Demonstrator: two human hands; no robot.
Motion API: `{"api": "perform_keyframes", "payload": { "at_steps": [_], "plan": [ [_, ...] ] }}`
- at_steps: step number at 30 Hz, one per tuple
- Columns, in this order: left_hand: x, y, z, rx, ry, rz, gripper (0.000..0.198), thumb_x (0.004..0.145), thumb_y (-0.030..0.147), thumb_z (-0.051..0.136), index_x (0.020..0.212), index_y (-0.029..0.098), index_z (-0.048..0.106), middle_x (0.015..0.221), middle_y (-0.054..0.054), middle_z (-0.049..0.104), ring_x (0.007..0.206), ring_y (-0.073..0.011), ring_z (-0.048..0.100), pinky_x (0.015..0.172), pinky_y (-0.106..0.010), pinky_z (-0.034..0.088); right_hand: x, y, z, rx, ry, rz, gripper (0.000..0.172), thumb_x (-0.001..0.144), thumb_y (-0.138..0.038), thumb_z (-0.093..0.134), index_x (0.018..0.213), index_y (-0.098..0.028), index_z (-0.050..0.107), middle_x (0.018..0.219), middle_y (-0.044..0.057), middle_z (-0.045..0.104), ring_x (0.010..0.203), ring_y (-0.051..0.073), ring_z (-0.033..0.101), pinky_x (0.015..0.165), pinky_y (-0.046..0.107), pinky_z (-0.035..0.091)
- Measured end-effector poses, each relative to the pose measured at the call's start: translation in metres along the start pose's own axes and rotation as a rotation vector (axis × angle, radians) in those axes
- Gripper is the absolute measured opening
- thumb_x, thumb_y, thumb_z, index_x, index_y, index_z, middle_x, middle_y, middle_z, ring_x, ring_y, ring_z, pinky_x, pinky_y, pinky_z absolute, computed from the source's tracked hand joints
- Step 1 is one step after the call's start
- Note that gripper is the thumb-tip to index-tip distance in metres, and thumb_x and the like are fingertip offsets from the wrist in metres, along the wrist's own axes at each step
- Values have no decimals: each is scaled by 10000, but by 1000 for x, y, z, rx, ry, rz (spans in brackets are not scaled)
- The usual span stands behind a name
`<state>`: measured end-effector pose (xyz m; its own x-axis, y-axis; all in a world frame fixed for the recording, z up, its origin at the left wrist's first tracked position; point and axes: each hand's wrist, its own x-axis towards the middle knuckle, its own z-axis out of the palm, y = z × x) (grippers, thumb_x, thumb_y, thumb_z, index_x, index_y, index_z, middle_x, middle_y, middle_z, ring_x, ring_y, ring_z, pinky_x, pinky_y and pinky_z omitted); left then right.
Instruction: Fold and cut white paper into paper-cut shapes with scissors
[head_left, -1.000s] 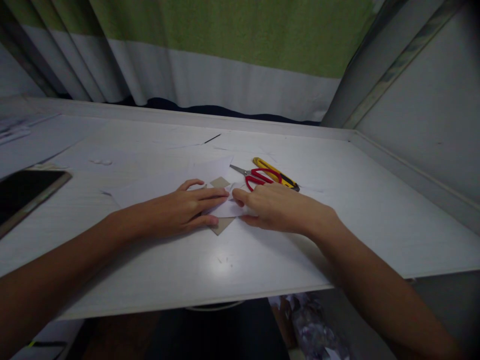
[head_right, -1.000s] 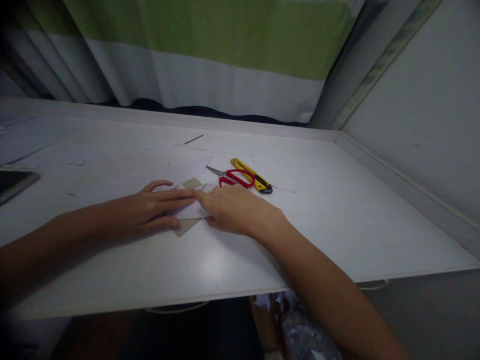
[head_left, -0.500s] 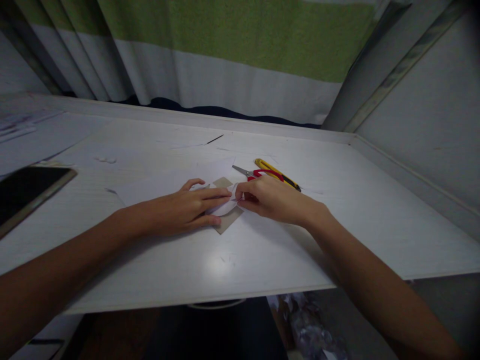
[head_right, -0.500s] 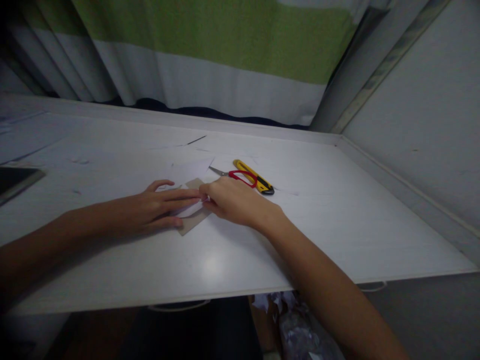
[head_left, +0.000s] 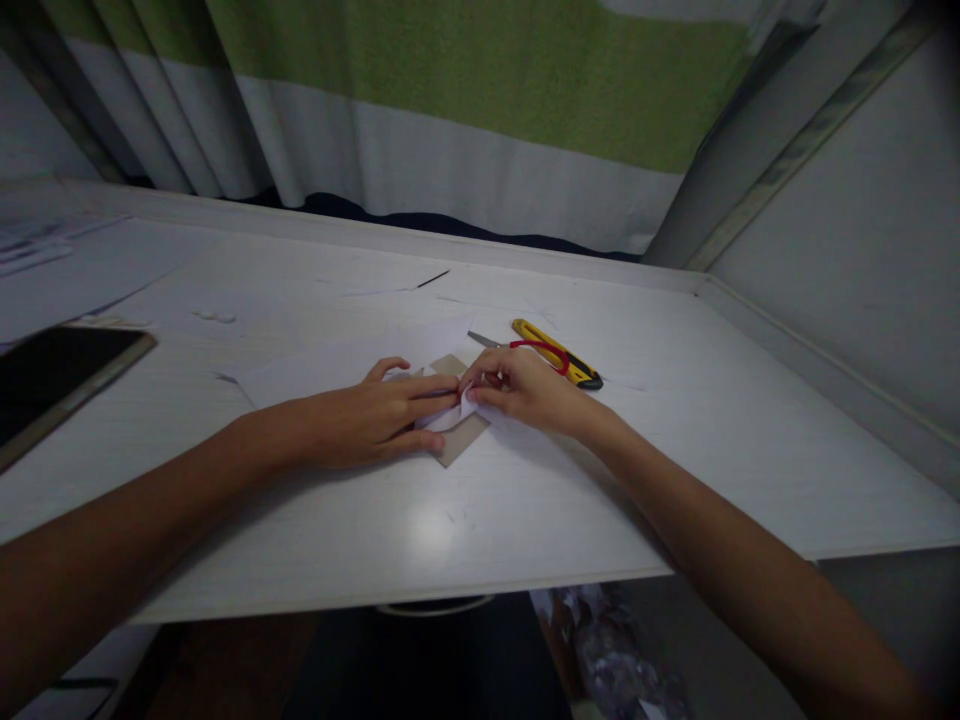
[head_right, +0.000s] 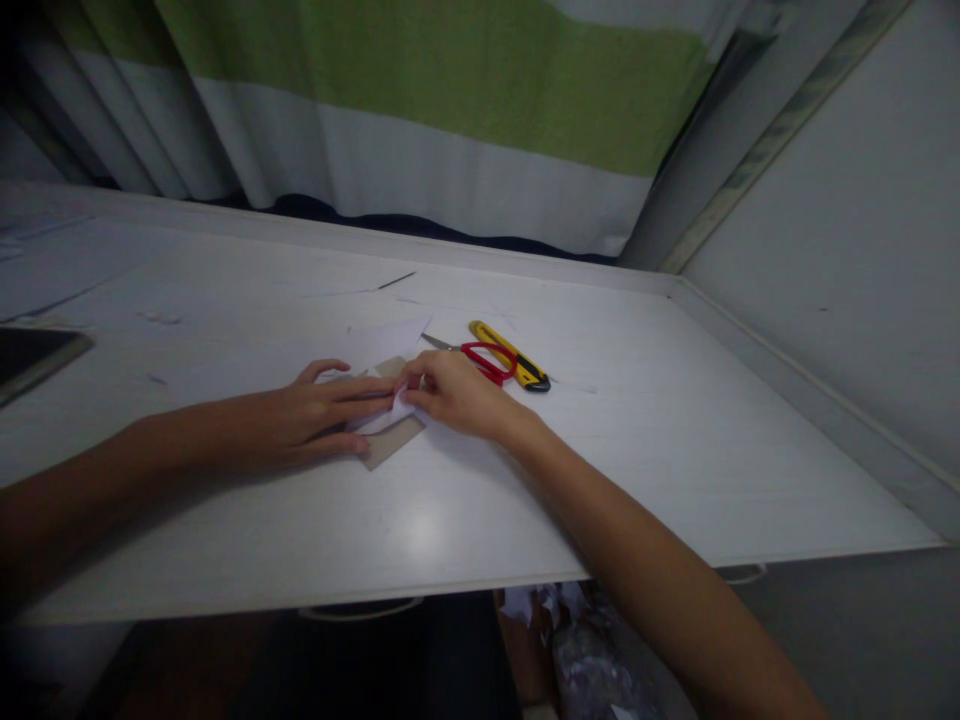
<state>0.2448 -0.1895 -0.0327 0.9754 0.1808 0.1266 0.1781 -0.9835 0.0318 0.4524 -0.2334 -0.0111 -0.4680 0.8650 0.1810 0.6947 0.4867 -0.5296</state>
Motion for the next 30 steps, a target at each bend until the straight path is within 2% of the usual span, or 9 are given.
{"api": "perform_keyframes", "payload": {
  "at_steps": [5,15,23,30],
  "plan": [
    [1,1,-1,-10,-11,-27,435,864,418,257,1242,220,344,1264,-93,431,1151,-193,378,955,-391,124,0,0,3,-1,39,68,80,695,-195,551,744,-142,586,649,-8,528,569,80,431,535,215,323],
    [-1,-2,3,-9,12,9,425,867,394,277,1255,229,328,1265,-82,431,1145,-184,379,952,-366,119,0,1,15,-38,90,101,97,688,-214,546,738,-138,579,735,26,539,625,93,462,572,218,346],
    [3,0,-5,-161,-70,-47,417,877,366,267,1266,222,308,1305,-48,385,1175,-153,343,955,-312,134,3,-1,17,-31,99,239,96,678,-211,554,720,-132,587,676,17,543,586,88,452,541,218,327],
    [3,0,-7,-213,-66,-87,404,875,361,276,1241,199,331,1281,-41,414,1169,-144,344,972,-293,143,3,-2,21,-9,110,283,81,670,-206,542,701,-139,576,678,27,560,588,96,468,544,229,336]
  ]
}}
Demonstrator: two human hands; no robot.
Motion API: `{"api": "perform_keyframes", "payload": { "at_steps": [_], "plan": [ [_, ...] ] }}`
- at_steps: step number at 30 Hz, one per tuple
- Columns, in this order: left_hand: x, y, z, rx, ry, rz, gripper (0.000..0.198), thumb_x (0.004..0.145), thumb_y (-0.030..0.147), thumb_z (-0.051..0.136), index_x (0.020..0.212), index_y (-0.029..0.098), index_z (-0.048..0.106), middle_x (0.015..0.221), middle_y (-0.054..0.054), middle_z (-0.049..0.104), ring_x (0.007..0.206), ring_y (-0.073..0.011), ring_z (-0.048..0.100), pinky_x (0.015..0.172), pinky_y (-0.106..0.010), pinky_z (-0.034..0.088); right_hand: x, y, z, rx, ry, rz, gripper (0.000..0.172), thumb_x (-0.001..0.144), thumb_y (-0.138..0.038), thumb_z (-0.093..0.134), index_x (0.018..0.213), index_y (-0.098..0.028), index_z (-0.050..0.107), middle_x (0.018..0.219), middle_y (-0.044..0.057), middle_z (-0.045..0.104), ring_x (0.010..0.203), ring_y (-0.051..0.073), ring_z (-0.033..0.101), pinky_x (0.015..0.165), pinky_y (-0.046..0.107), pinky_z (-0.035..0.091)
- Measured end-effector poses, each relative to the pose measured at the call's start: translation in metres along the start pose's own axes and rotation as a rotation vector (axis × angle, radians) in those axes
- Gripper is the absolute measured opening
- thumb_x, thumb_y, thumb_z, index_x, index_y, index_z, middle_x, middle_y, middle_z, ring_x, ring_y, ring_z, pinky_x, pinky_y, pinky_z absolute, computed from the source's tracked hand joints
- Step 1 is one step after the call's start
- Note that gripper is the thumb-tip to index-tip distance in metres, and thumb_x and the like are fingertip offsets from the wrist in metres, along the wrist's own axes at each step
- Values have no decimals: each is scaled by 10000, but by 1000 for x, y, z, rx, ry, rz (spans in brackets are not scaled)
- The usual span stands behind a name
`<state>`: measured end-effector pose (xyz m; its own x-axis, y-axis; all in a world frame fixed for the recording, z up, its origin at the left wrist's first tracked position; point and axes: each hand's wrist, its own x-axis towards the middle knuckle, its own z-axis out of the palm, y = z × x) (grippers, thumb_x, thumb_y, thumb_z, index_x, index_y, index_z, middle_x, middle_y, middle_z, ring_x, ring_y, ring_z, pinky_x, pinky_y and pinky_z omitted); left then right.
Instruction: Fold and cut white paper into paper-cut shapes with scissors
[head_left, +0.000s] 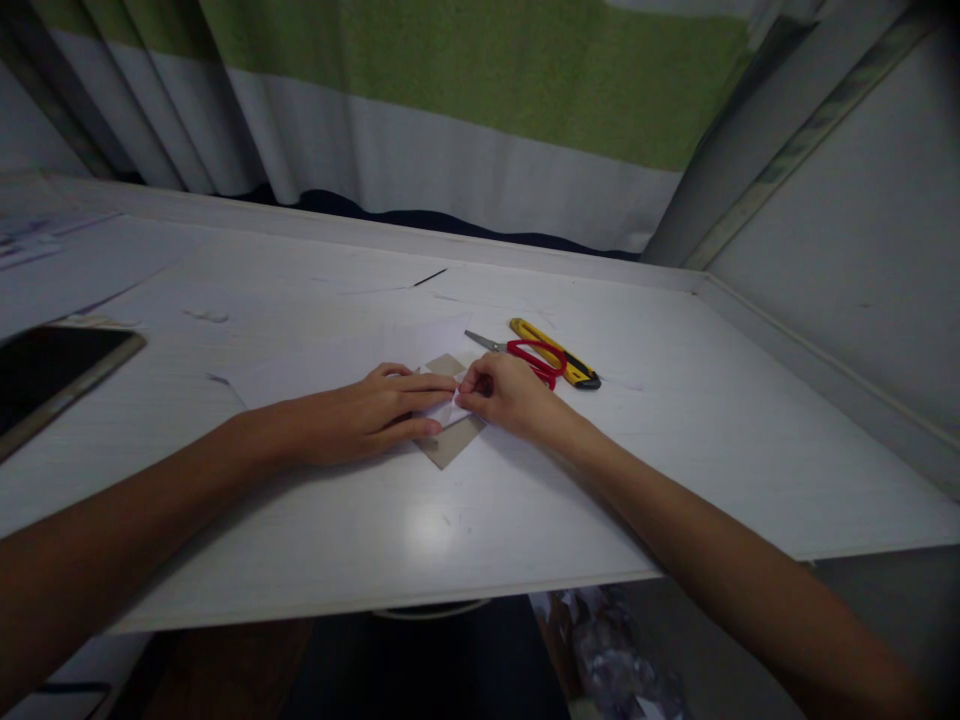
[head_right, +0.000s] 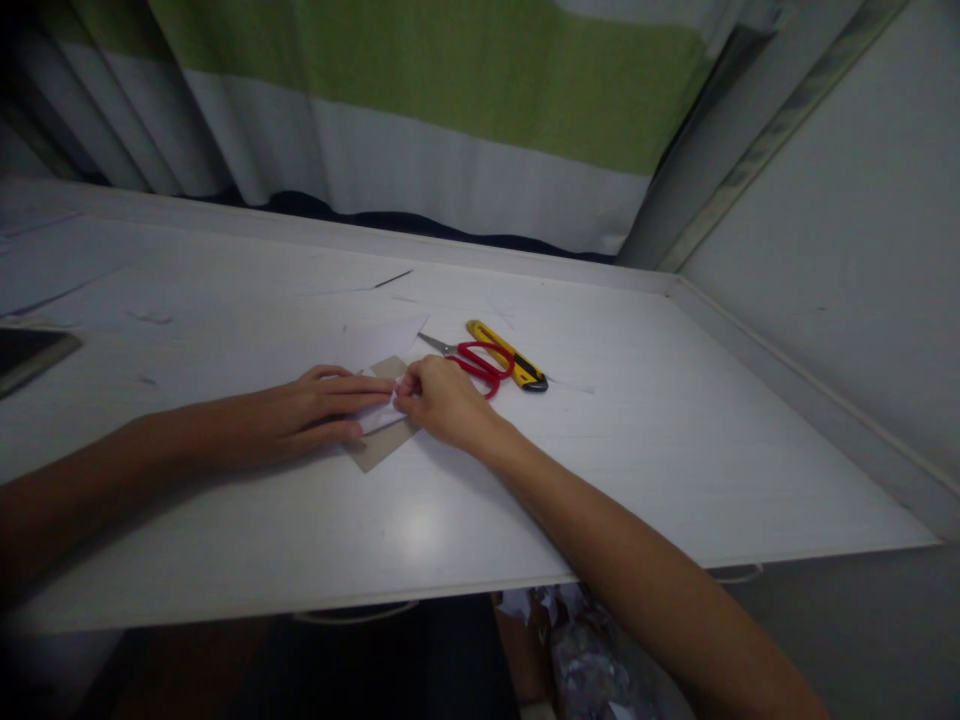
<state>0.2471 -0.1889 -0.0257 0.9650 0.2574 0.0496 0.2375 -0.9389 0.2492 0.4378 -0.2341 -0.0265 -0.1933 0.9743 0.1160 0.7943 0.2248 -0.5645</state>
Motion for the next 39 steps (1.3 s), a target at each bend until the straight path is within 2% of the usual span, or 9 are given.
{"api": "perform_keyframes", "payload": {
  "at_steps": [3,8,13,15,19,24,29,34,39],
  "plan": [
    [-1,1,-1,-28,10,-4,421,866,370,296,1240,178,306,1268,-69,417,1150,-166,358,969,-311,170,0,-1,0,2,0,14,68,665,-202,535,676,-141,562,667,27,553,574,96,459,533,229,333],
    [-1,3,-2,-113,13,-74,454,851,386,324,1242,162,268,1206,-96,457,1082,-188,410,909,-311,281,0,1,2,0,9,24,39,657,-180,534,664,-141,537,680,24,538,590,94,452,540,223,327],
    [-1,-1,0,-73,4,4,403,864,357,309,1235,202,307,1279,-66,391,1172,-181,324,976,-336,182,-1,1,3,-21,32,-15,110,676,-207,531,758,-138,507,712,21,518,613,99,439,549,224,321],
    [-1,-2,1,-56,7,9,404,867,353,300,1242,202,309,1293,-65,375,1186,-175,306,976,-327,189,-1,0,2,-28,31,-40,128,676,-193,527,787,-136,502,714,16,511,612,98,434,551,223,319],
    [-2,-4,3,-34,24,2,418,862,357,312,1252,206,318,1308,-69,353,1191,-181,298,972,-323,217,-1,-1,1,-44,11,-63,61,686,-159,508,728,-137,545,719,21,518,628,99,443,577,227,324],
    [-3,-5,4,-25,59,3,411,856,352,330,1248,228,339,1297,-66,357,1164,-203,335,957,-339,260,-1,-2,0,-72,0,-53,109,699,-198,532,752,-137,605,750,35,535,661,111,461,605,239,335],
    [-1,-2,3,40,68,13,385,859,348,321,1216,218,381,1258,-79,383,1119,-208,374,936,-341,286,-5,-5,-8,-137,-12,-188,133,736,-181,514,783,-128,626,800,54,535,739,125,469,663,244,345],
    [0,0,2,64,73,-3,366,861,351,306,1168,201,438,1201,-84,421,1052,-197,420,915,-328,297,-6,-4,-18,-203,-110,-322,182,780,-174,462,847,-150,630,834,55,534,796,136,472,729,254,337],
    [-8,-9,-8,45,37,-7,396,840,371,355,1219,259,378,1239,-56,399,1101,-209,376,933,-349,251,-5,-4,-22,-247,-169,-390,191,789,-154,429,778,-148,619,836,61,531,800,142,470,743,269,332]
  ]
}}
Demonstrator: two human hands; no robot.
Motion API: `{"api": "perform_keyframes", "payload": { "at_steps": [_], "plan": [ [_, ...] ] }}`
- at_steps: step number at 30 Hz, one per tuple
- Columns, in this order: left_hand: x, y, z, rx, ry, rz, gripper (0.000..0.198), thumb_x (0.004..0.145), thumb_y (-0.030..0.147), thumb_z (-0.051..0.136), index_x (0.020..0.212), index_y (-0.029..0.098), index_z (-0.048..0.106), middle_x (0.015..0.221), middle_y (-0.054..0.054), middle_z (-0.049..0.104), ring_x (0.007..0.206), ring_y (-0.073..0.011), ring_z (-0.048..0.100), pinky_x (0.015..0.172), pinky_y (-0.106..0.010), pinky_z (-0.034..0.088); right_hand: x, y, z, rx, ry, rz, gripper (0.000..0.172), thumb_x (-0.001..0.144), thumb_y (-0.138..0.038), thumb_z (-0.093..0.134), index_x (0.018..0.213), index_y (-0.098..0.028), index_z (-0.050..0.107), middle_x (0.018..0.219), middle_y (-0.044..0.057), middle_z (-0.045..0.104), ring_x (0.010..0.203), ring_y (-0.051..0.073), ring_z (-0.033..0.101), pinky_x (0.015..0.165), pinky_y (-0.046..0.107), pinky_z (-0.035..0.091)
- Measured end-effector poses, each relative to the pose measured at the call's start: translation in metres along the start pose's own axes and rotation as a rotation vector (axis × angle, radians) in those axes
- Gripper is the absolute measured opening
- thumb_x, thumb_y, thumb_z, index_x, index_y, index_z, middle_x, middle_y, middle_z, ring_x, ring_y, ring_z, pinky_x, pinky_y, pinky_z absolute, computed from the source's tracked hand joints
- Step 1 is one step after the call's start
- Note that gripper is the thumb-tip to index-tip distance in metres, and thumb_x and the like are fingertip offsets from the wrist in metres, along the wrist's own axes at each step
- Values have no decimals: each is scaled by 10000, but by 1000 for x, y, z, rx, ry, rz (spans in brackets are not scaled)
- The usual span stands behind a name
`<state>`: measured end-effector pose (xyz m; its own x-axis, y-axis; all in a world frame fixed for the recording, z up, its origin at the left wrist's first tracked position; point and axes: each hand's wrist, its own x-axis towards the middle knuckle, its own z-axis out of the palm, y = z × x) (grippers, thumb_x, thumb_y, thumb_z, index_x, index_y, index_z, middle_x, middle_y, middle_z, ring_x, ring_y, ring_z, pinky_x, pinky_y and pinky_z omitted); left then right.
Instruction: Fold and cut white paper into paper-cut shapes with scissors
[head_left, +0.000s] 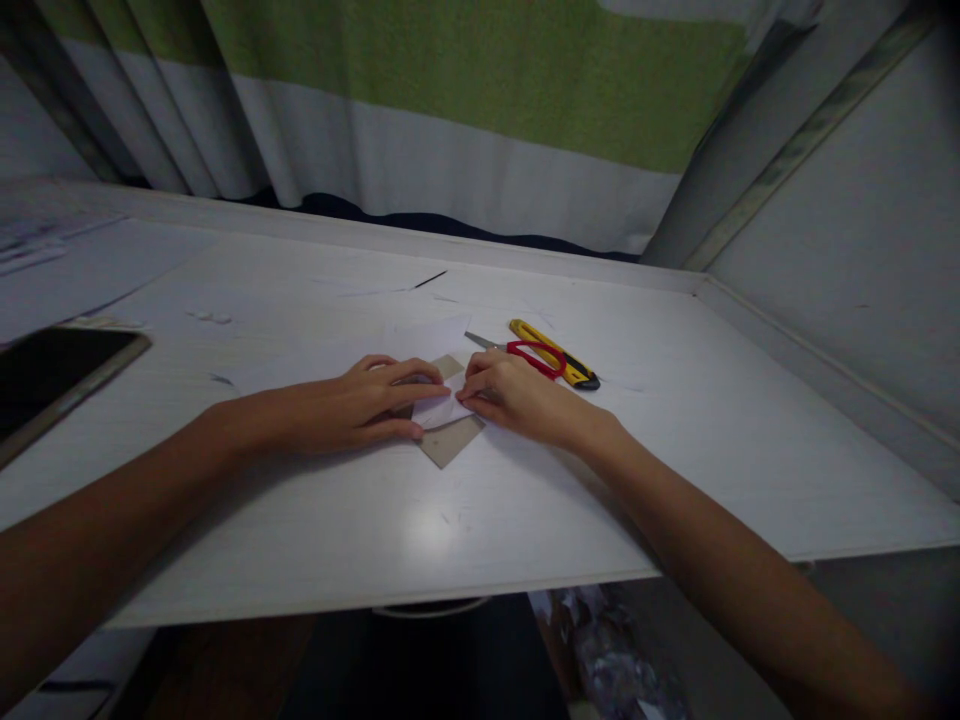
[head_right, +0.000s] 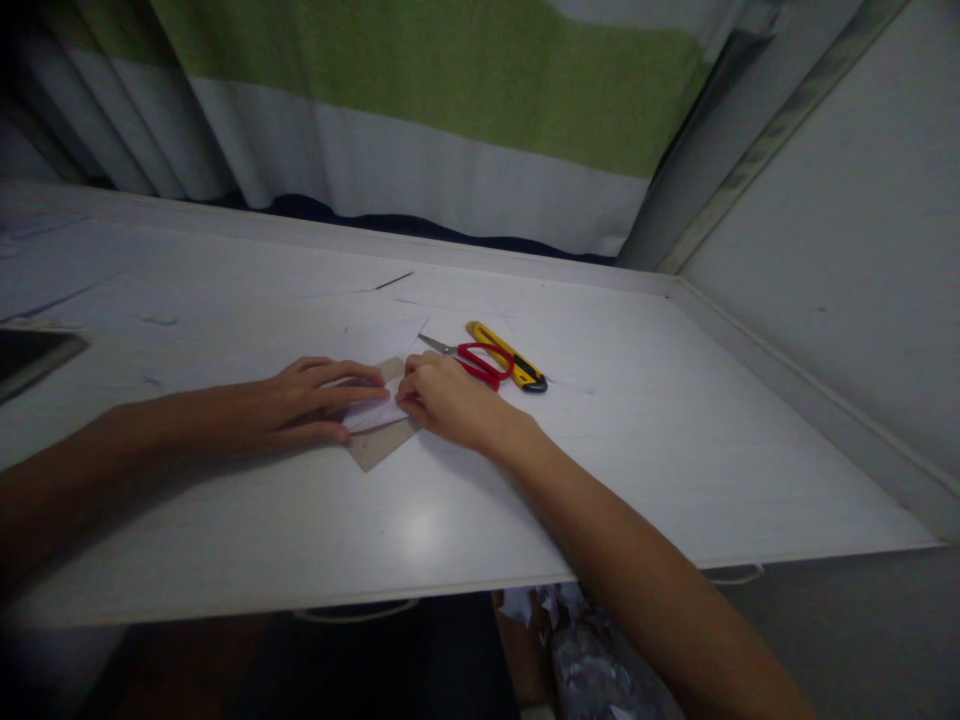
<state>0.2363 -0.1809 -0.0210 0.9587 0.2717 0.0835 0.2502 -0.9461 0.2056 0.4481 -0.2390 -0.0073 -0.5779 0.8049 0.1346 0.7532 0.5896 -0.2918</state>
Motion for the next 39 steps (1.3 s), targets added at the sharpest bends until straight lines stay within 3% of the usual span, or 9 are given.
{"api": "perform_keyframes", "payload": {
  "at_steps": [6,12,20,23,35,39],
  "plan": [
    [-4,-9,-10,28,-47,-30,444,794,424,425,1215,289,383,1202,-38,423,1022,-204,420,898,-353,282,0,1,-2,-14,-24,-17,186,803,-184,429,758,-136,604,804,62,523,786,144,470,724,275,336],
    [-3,-9,-10,13,35,-35,319,799,411,421,1042,258,559,1050,-53,506,874,-173,485,765,-288,384,0,2,-2,-19,-32,-8,189,808,-209,437,760,-141,607,808,59,517,782,139,467,721,276,335],
    [1,-4,-5,-164,113,-55,293,820,339,417,1032,216,577,825,-37,597,695,-113,551,634,-216,400,-1,4,-1,-10,-30,-31,196,808,-213,431,758,-140,605,794,59,516,769,137,460,701,266,332],
    [3,-3,-5,-212,151,-86,266,807,334,444,985,208,596,829,-27,617,698,-106,556,630,-204,397,0,4,-2,-19,-44,-26,206,813,-219,419,763,-139,603,790,58,515,765,136,456,701,264,327],
    [15,17,10,-288,356,-258,251,794,259,466,1023,159,486,764,2,566,614,-84,493,572,-191,389,0,7,-2,-22,-56,-58,214,814,-216,412,813,-149,615,795,58,518,771,136,456,697,254,324],
    [19,21,9,-203,374,-215,161,809,258,434,884,157,535,793,-13,500,658,-95,466,608,-211,384,1,7,-2,-14,-54,-59,213,814,-203,409,818,-144,614,796,56,520,760,129,461,689,247,328]
  ]
}}
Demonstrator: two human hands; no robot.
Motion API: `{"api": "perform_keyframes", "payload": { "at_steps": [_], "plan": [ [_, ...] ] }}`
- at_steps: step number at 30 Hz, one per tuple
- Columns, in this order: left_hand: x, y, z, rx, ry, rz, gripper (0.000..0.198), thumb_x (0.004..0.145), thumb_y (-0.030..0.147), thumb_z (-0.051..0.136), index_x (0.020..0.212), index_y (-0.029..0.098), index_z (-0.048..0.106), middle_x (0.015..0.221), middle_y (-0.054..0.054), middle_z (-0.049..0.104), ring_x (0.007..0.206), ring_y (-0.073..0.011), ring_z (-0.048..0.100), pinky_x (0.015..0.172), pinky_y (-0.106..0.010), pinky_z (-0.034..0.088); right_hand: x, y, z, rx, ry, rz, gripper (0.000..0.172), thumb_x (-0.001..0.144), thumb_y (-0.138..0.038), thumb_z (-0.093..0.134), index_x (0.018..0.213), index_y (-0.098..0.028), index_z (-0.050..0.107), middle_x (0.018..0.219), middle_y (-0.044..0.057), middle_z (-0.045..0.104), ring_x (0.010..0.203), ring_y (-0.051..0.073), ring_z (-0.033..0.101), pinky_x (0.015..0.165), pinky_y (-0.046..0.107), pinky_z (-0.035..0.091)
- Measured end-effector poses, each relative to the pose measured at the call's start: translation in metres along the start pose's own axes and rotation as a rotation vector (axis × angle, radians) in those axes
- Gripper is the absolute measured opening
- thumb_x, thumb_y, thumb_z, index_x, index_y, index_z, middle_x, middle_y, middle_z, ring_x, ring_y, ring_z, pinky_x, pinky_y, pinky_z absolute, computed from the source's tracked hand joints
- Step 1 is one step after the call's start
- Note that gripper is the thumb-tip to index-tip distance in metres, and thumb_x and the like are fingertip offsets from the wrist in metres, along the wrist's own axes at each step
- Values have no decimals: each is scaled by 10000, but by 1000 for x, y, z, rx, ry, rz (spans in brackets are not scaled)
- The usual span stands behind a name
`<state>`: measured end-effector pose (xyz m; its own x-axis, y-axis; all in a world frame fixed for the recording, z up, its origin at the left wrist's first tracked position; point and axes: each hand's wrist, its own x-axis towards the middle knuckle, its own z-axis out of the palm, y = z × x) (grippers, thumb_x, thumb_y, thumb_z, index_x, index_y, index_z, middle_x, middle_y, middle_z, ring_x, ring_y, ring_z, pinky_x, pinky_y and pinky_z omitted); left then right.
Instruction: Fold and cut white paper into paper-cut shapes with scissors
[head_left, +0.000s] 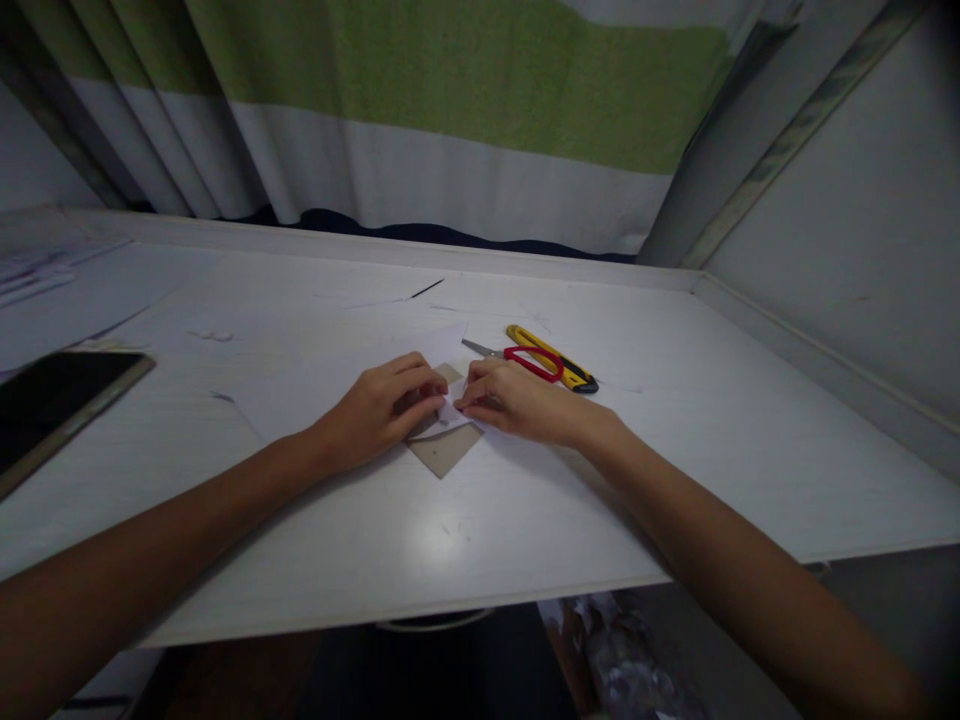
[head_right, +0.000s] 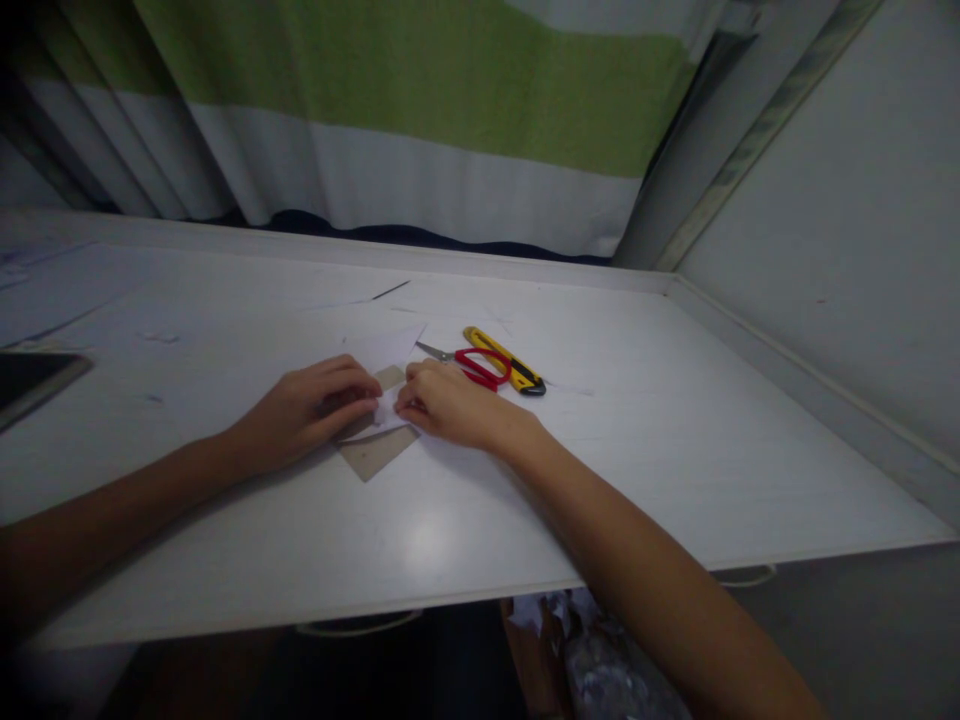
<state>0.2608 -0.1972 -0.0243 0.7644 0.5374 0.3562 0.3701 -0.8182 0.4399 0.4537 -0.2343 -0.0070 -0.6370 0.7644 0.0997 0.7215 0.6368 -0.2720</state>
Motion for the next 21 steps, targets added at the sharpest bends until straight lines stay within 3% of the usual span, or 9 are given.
{"api": "perform_keyframes", "payload": {
  "at_steps": [9,14,21],
  "plan": [
    [7,-2,6,76,45,-41,127,786,218,442,745,126,519,780,-16,429,621,-91,424,579,-220,366,0,-1,0,15,-11,21,202,809,-204,424,792,-142,616,797,55,523,750,127,467,691,249,328],
    [8,-1,10,83,45,-67,84,767,195,465,766,126,511,720,-5,435,624,-104,433,572,-225,364,1,1,1,21,-17,23,208,807,-211,425,826,-152,624,819,58,534,756,131,469,681,251,327],
    [3,-7,11,76,3,121,161,813,182,413,831,132,565,834,-52,510,714,-115,484,645,-243,406,0,2,2,25,-12,18,217,802,-201,421,824,-145,630,820,61,540,753,130,475,669,247,329]
  ]
}}
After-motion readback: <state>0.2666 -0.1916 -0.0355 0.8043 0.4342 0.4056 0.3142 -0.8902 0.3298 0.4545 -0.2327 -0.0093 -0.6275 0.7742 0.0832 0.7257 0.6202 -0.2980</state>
